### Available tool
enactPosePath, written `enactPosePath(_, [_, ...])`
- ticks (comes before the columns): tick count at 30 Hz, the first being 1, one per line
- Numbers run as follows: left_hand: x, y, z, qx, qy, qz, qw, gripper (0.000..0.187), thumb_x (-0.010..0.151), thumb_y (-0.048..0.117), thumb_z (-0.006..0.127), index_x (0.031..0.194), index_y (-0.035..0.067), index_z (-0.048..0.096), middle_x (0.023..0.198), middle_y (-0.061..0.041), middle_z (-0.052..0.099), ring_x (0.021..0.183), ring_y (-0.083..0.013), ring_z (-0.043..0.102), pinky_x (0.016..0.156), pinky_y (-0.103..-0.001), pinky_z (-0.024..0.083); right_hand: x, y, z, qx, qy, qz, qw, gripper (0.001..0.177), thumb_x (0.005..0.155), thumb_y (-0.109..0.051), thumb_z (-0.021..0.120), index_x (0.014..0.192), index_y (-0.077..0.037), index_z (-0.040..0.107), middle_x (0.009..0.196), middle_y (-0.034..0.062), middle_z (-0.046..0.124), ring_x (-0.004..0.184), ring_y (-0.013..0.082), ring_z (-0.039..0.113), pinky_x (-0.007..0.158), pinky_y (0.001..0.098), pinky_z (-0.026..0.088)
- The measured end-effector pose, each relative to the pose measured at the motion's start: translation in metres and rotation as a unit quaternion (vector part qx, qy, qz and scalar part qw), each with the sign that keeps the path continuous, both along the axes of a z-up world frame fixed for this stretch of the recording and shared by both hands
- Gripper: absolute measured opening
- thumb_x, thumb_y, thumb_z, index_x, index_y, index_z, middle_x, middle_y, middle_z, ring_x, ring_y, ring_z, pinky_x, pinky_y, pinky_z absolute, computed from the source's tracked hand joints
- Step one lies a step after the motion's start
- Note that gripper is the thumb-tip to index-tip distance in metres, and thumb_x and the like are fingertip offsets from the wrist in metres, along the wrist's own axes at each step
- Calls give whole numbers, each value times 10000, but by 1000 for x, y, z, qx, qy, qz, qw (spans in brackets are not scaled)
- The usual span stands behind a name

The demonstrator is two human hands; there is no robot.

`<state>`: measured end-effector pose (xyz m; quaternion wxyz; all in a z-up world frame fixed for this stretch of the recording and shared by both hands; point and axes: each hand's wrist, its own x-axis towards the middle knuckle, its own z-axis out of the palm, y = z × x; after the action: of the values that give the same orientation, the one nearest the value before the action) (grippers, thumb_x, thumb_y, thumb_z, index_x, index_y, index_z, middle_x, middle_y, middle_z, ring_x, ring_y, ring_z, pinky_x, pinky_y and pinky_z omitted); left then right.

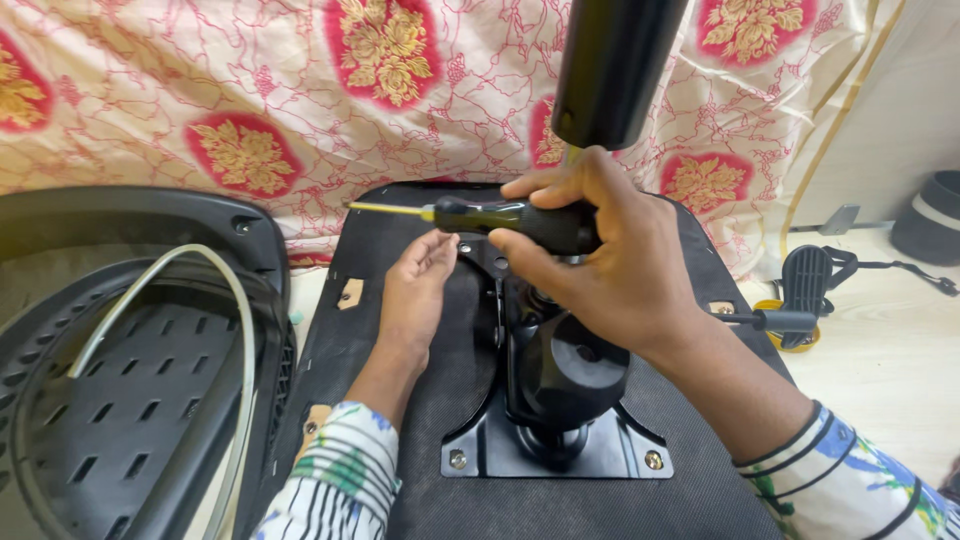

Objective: The person uses a screwdriver to tighten screws on the underside of an office chair base. They then select additional screws from a small container and continue fastening the chair components together.

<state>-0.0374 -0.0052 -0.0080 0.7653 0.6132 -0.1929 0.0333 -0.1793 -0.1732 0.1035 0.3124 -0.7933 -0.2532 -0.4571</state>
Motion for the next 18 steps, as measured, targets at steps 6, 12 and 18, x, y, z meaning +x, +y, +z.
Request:
enactPosePath(6, [-44,3,34,-166,8,-153,974,353,1013,208,559,1286,-3,634,1228,-68,698,1152,-139,663,1013,-305,455,-8,-7,-9,74,57,-11,996,406,864,-143,875,1029,-24,523,1140,91,754,913,119,709,795,262,574])
enactPosePath(12, [-88,-36,75,-176,-31,-57,982,347,1037,221,573,1331,37,560,1222,-79,734,980,-73,593,866,-231,470,-23,-21,-10,69,80,41,994,444,868,-117,830,1121,-26,477,1138,96,710,1059,117,678,956,292,541])
enactPosePath(18, [-133,-67,84,-107,-112,15,988,440,1037,200,618,1393,-14,473,1190,-110,686,1080,-136,649,963,-296,527,-41,-31,-14,50,151,1,987,433,883,-153,763,1256,-44,571,1139,91,737,1079,155,718,912,321,547])
